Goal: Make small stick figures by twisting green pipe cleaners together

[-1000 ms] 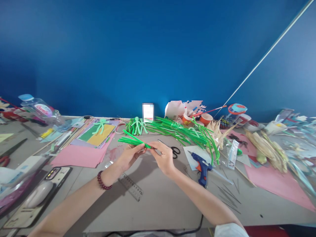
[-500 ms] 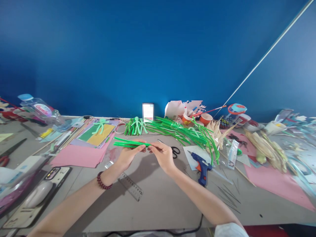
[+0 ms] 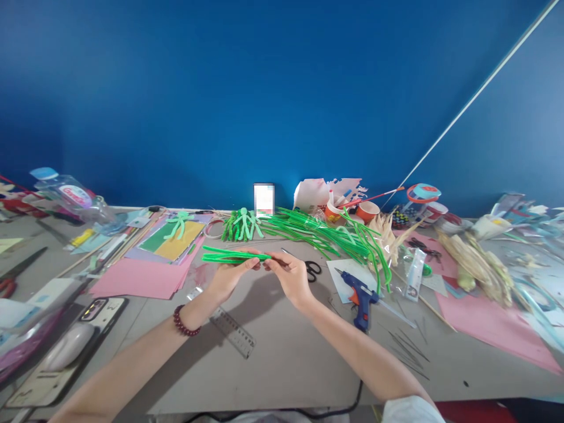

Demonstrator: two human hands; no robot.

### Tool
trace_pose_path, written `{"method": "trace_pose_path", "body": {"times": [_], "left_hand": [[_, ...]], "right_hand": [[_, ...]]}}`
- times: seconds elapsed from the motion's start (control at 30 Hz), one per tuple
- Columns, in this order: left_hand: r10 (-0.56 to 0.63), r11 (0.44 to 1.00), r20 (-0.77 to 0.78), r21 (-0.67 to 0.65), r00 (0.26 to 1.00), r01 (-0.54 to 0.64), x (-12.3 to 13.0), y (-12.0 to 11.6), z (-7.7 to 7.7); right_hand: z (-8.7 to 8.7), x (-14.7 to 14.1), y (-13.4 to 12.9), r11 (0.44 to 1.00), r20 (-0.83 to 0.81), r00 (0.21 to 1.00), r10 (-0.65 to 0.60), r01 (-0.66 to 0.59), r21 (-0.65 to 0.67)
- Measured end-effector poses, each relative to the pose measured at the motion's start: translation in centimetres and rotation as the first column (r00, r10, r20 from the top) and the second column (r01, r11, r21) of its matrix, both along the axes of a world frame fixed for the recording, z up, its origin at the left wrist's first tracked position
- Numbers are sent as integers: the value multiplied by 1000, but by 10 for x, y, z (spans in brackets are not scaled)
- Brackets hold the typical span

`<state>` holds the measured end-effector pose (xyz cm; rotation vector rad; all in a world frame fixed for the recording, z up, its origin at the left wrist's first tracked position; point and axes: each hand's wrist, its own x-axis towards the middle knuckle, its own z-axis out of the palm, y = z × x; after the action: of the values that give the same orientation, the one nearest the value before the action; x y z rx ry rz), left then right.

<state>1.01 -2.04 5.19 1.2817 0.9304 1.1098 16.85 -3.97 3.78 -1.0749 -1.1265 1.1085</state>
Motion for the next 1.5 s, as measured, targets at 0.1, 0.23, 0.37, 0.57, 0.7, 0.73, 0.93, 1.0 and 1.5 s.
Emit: {"method": "trace_pose_path", "body": {"times": [0.1, 0.23, 0.37, 0.57, 0.7, 0.73, 0.93, 1.0, 1.5], "left_hand": [[-15, 999, 24, -36, 1000, 16, 0, 1, -2], [-5, 994, 104, -111, 995, 17, 2, 3, -4], [167, 982, 35, 83, 985, -170, 1, 8, -5], [486, 774, -101, 510, 868, -374, -7, 11, -1], [594, 591, -89, 722, 799, -359, -14, 11, 8], [601, 548, -139, 789, 787, -279, -15, 11, 10], [533, 423, -537, 839, 654, 343, -9, 0, 12], [540, 433, -574, 816, 615, 382, -7, -1, 7], [537, 390, -544, 838, 644, 382, -9, 4, -6]], "right_hand": [[0, -1, 0, 1000, -30, 999, -31, 31, 1], [2, -1, 0, 994, -11, 995, -100, 101, 30], [3, 2, 2, 992, -23, 992, -123, 122, -14], [0, 4, 6, 988, -70, 989, -132, 126, -90], [-1, 5, 10, 983, -182, 977, -114, 85, -164], [-1, 4, 11, 981, -200, 974, -106, 69, -183], [-6, 0, 7, 975, -212, 977, -14, -33, -218], [-8, -2, 5, 973, -186, 982, 21, -63, -224], [-3, 0, 3, 968, -66, 989, 136, -146, -203]]}}
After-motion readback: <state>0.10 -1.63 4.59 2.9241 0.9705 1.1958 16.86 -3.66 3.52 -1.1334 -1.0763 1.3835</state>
